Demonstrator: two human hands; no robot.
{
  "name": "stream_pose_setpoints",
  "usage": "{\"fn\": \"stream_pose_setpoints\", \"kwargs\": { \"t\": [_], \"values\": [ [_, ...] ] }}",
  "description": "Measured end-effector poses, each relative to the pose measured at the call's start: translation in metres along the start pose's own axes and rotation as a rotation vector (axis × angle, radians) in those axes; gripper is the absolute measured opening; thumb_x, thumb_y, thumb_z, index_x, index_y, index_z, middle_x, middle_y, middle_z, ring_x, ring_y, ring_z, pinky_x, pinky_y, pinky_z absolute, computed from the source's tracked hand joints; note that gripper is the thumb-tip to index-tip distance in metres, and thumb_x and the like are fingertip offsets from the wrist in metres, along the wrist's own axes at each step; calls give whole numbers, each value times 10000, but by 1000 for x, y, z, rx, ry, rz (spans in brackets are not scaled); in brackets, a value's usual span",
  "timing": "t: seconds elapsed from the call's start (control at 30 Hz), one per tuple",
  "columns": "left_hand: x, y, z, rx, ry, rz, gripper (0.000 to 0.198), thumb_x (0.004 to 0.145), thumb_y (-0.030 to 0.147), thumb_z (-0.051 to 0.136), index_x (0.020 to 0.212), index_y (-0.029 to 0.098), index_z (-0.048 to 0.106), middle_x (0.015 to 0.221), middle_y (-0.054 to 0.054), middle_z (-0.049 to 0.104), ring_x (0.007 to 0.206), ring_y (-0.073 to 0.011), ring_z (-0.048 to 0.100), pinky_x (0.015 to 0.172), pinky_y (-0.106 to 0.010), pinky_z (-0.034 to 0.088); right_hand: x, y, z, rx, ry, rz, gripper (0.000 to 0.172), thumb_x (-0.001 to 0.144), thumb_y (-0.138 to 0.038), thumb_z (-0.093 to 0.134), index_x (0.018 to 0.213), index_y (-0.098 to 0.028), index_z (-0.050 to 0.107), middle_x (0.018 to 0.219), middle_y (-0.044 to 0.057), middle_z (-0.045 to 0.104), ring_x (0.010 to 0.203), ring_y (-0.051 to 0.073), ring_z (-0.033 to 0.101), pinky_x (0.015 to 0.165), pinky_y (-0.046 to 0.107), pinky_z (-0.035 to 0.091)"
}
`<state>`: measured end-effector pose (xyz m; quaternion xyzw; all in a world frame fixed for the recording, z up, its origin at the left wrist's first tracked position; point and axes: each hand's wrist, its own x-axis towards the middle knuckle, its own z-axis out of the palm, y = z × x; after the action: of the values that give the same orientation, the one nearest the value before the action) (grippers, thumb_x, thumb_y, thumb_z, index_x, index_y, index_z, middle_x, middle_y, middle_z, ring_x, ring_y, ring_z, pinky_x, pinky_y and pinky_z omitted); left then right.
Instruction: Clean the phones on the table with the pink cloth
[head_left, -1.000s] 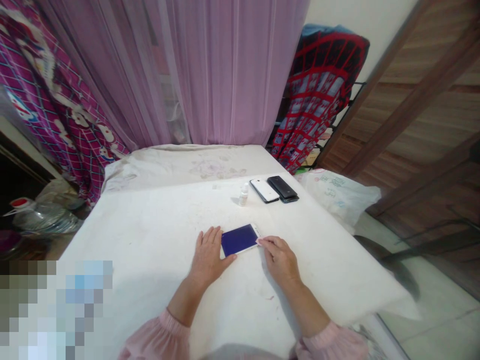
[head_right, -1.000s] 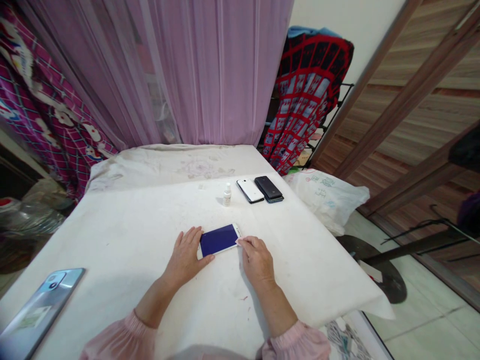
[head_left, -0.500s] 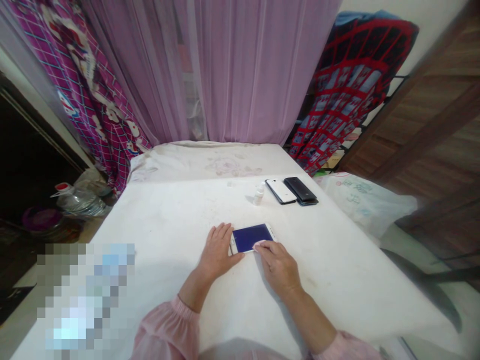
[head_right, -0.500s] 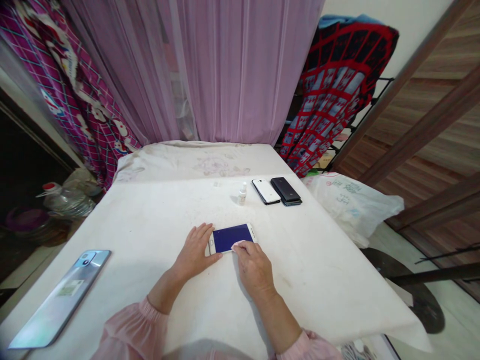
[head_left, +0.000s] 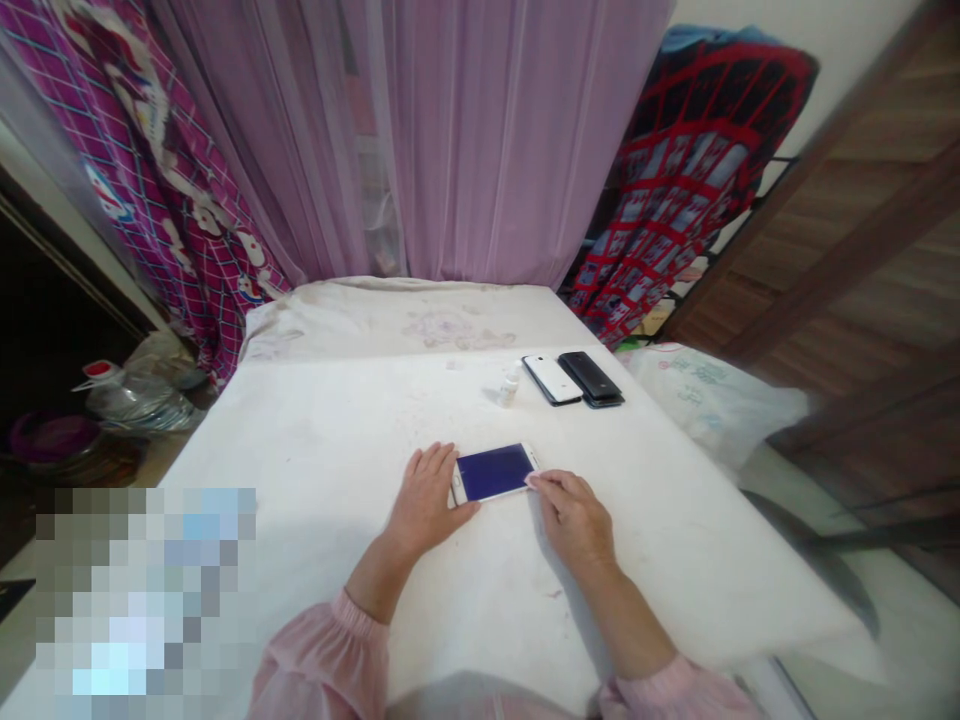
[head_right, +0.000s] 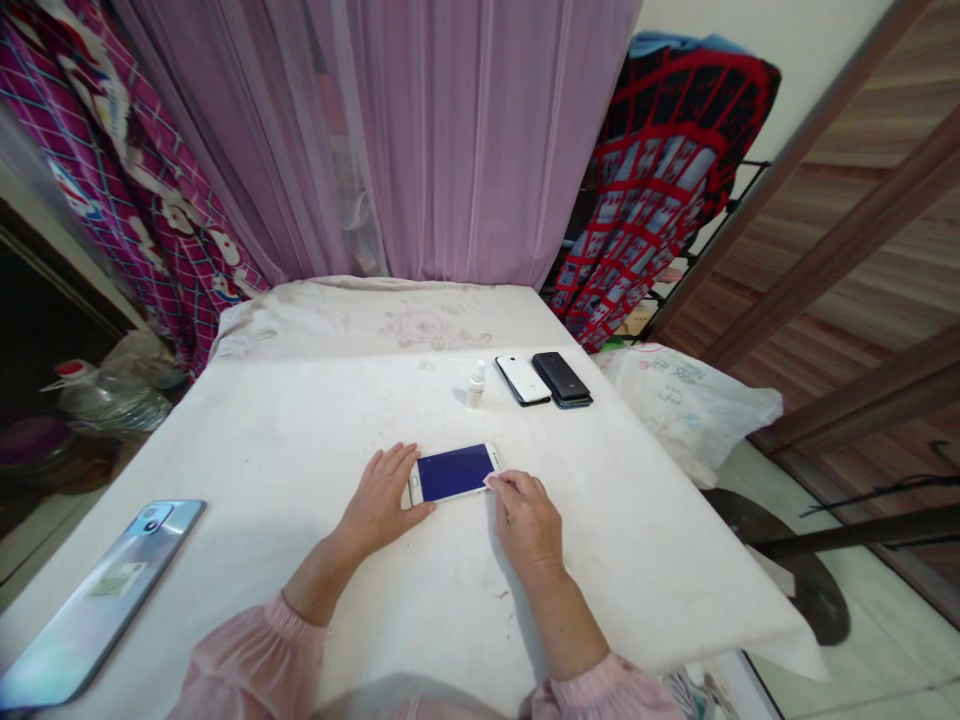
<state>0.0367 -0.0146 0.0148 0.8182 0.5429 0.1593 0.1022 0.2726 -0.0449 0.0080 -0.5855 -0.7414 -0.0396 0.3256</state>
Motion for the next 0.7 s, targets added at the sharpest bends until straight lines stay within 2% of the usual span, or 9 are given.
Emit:
{"fn": "stream_pose_setpoints", "kwargs": {
  "t": [0.2, 0.27, 0.33, 0.53, 0.6, 0.7],
  "values": [
    [0, -2, 3, 15, 11, 14, 668, 811, 473, 602, 1358, 135, 422, 1450, -157, 438, 1371, -307, 343, 1131, -519, 229, 1, -36, 9, 70, -66, -82, 310, 883, -130, 471, 1016, -265, 716, 989, 27, 681, 911, 166, 599, 794, 264, 512],
    [0, -3, 3, 16, 24, 27, 653, 818, 477, 591, 1357, 149, 424, 1445, -152, 445, 1365, -306, 354, 1127, -520, 237, 1, -41, 9, 92, -99, -89, 325, 879, -115, 470, 1023, -276, 713, 991, 26, 683, 921, 161, 599, 804, 261, 512],
    [0, -3, 3, 17, 26, 33, 652, 815, 478, 597, 1356, 155, 428, 1442, -147, 451, 1362, -309, 357, 1127, -519, 240, 2, -36, 7, 93, -110, -71, 336, 878, -108, 459, 1010, -278, 716, 988, 23, 685, 919, 159, 602, 804, 260, 514],
    [1, -1, 1, 14, 14, 18, 656, 805, 472, 615, 1350, 154, 439, 1439, -144, 455, 1363, -319, 355, 1131, -524, 238, 10, 0, 0, -26, -44, 73, 291, 871, -158, 475, 943, -253, 741, 944, 29, 689, 857, 178, 623, 719, 267, 507],
    [1, 0, 1, 18, 9, 15, 657, 805, 469, 616, 1351, 149, 438, 1441, -143, 453, 1367, -315, 349, 1136, -518, 231, 13, 1, 1, -68, -39, 101, 280, 870, -162, 479, 922, -237, 745, 922, 36, 690, 835, 186, 623, 694, 272, 500],
    [1, 1, 1, 22, 14, 16, 651, 805, 466, 617, 1347, 150, 441, 1444, -142, 449, 1368, -311, 348, 1138, -514, 226, 14, -12, 6, -72, -64, 58, 295, 855, -124, 480, 945, -243, 735, 942, 32, 690, 849, 185, 615, 715, 271, 501]
  ]
}}
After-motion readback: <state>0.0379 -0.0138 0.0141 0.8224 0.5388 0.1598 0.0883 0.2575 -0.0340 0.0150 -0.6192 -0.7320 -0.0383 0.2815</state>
